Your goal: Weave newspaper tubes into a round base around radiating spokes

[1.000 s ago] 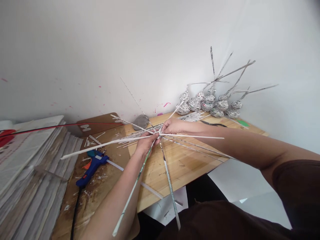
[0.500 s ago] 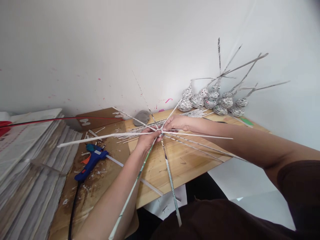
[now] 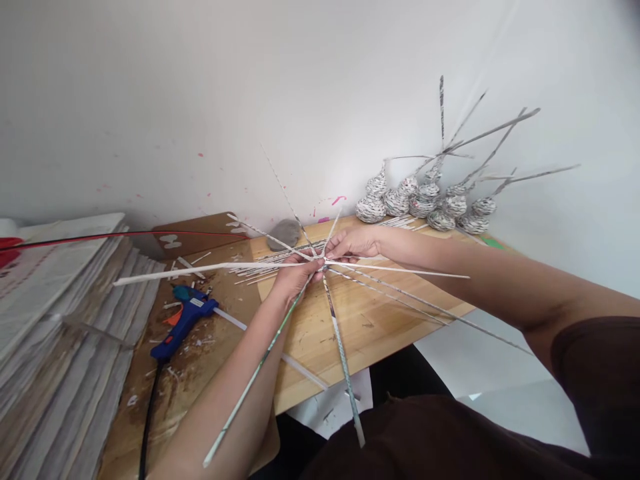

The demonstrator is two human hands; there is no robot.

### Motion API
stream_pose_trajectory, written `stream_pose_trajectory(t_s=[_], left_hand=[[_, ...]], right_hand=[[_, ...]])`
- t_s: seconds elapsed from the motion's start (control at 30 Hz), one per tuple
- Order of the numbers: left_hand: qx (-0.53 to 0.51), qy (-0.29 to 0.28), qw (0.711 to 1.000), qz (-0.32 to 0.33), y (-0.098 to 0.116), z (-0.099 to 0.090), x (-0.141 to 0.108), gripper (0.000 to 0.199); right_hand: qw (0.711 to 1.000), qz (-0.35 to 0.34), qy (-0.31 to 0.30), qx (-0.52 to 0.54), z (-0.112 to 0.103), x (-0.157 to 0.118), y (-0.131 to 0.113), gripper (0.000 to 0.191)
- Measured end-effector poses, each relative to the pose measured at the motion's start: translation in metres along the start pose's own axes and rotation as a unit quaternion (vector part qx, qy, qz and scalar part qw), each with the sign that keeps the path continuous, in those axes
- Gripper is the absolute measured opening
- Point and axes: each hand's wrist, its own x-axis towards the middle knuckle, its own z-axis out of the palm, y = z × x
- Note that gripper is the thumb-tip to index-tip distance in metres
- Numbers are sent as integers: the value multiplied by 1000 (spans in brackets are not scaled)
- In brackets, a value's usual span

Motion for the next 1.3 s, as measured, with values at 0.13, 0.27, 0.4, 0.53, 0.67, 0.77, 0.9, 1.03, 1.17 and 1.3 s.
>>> stream_pose_trajectory(t_s=[0.13,0.27,0.4,0.53,0.67,0.77,0.9,1.03,1.17,1.3], left_hand=[[23,8,1000,10,-1,2,-1,33],[-12,18,1000,18,-2,4,-2,34],[-42,1,999,10,-1,4,-1,33],[-57,10,998,4,-1,2,0,31],[-63,-13,998,-6,-3,0,3,26],[-68,-17,997,-13,-4,0,4,19],[-76,-7,997,-4,-3,0,2,12],[-81,-13,997,2,0,1,0,13],[-86,0,996,9,1,2,0,15],[-83,25,996,3,-1,2,2,19]], right_hand=[[999,-2,-17,39,1,-1,-4,27],[999,-27,-17,10,3,1,-7,24],[998,-39,13,-51,5,4,-6,27],[995,-55,49,-64,5,5,-3,27],[995,-63,52,-62,8,0,-3,27],[994,-71,54,-66,11,-2,-3,24],[991,-72,82,-73,11,-3,-1,17],[996,-72,51,-26,5,-1,2,18],[996,-76,38,33,5,1,6,23],[995,-55,61,58,11,1,9,22]])
